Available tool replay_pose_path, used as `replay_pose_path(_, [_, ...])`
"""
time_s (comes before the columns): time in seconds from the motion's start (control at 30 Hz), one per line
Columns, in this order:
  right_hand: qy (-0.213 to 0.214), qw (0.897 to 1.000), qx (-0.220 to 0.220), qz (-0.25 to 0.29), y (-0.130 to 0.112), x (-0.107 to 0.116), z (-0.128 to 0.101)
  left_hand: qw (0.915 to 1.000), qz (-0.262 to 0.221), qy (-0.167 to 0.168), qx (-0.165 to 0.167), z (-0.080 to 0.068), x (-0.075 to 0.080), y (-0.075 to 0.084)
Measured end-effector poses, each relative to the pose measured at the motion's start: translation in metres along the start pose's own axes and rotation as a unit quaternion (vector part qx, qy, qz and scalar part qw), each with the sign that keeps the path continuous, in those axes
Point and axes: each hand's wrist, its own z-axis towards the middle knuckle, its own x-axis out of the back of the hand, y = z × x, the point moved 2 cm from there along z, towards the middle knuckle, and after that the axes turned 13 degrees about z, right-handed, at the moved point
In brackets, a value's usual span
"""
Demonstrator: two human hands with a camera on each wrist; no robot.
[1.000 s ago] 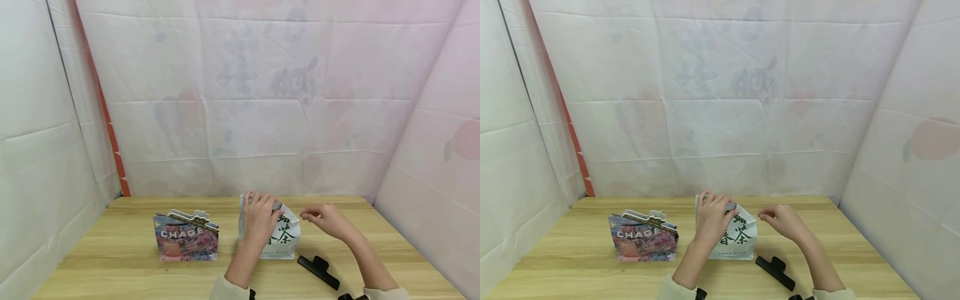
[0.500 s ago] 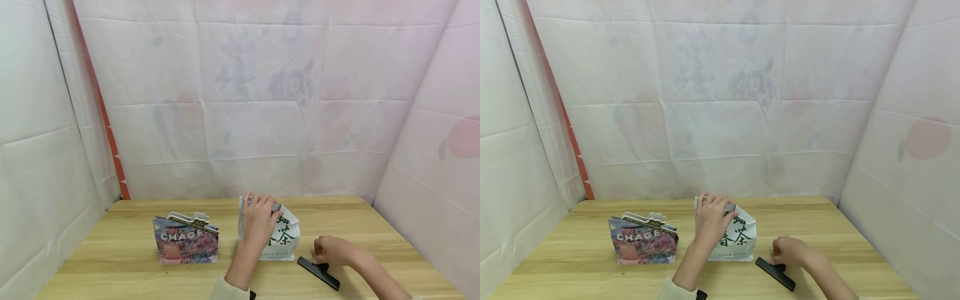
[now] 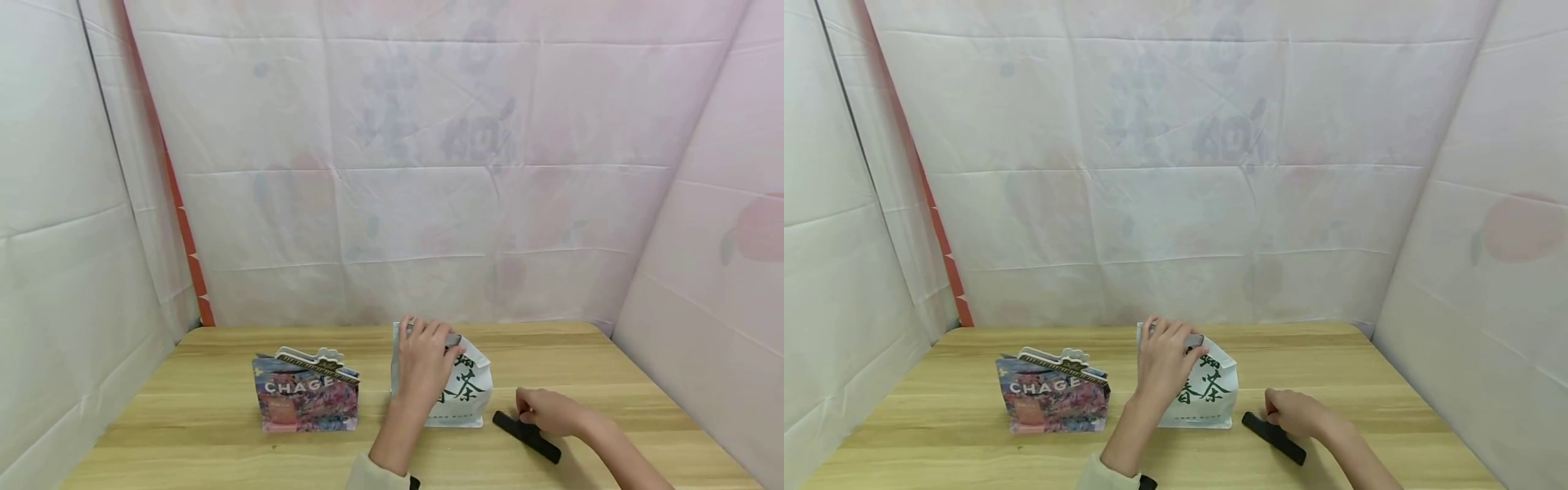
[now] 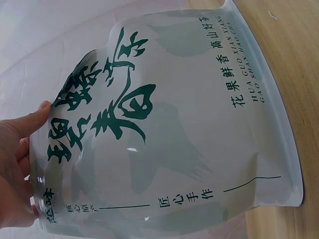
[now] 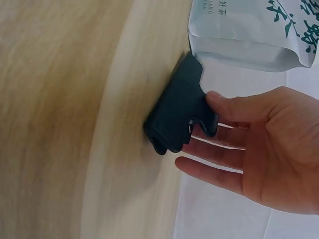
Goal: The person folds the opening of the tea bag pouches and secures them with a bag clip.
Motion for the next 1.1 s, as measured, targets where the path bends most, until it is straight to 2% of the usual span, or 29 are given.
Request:
replay_pose_path(0.2, [-0.008,0.998,-0.021,0.06,-0.004,0.008,-0.001,1.0,-0.001,0.008,-0.002,0.0,0.0,0.0])
replay_pose_path(0.3, [-0.006,0.998,-0.026,0.055,-0.006,0.012,-0.002,1.0,0.001,0.01,-0.002,0.001,0.0,0.0])
replay_pose_path(0.4, [0.004,0.999,-0.01,0.039,-0.006,0.015,-0.004,1.0,0.003,0.008,-0.002,0.001,0.0,0.0])
replay_pose_path(0.57, [0.047,0.998,0.017,0.032,-0.011,0.021,-0.005,1.0,0.002,0.001,-0.001,0.001,0.0,0.0])
replay_pose_path(0.8, [0.094,0.995,0.007,0.04,-0.018,0.031,-0.006,1.0,0.002,0.003,0.0,0.001,0.0,0.0])
replay_pose_path(1.1, [0.176,0.984,0.008,0.001,-0.03,0.037,-0.007,1.0,0.004,0.003,-0.001,0.001,0.0,0.0])
